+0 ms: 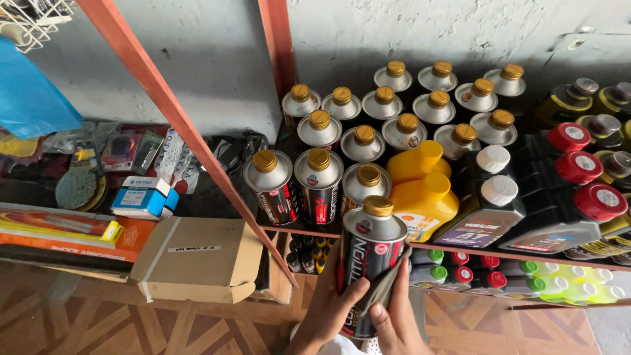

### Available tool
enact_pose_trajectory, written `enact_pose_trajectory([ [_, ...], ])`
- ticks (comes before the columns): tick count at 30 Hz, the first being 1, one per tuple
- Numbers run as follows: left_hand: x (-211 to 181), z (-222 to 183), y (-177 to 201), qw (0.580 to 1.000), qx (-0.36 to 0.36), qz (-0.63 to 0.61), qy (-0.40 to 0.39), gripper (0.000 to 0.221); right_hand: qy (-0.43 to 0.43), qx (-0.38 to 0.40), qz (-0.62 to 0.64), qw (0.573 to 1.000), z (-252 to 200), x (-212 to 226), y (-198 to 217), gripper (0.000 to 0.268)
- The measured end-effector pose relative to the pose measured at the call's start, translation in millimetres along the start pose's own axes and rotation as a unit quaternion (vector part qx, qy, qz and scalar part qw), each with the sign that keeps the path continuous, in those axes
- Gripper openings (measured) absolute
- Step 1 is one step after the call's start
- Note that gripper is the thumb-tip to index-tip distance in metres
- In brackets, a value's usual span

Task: Cleaning a can of motor oil with a cloth in a storage area.

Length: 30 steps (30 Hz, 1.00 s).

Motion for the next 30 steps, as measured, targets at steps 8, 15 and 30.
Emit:
enact_pose_trajectory([
  [8, 74.9, 0.4, 35.0, 0.990, -0.048, -0.115, 0.072, 0.067, 0.165, 0.067, -0.240, 0.954, 41.1, 36.4, -6.1, 0.076],
  [15, 53.8, 4.2, 55.8, 0.983, -0.057, -0.168, 0.057, 0.069, 0.009, 0.064, -0.033, 0.997, -45.8, -40.2, -38.8, 0.069],
  [30, 82.0, -7.6, 69.0, 0.975, -0.048, -0.174, 0.126, 0.085, 0.024, 0.060, -0.056, 0.996, -50.7, -40.9, -42.6, 0.085],
])
Point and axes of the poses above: each hand's wrist, its own z-axis towards the middle knuckle, its own y-axis out of the back of the hand, x = y × z, the point moved 6 cm from there along z, towards the middle knuckle, and after that the axes turned 8 degrees about y, right-handed, at the moved point
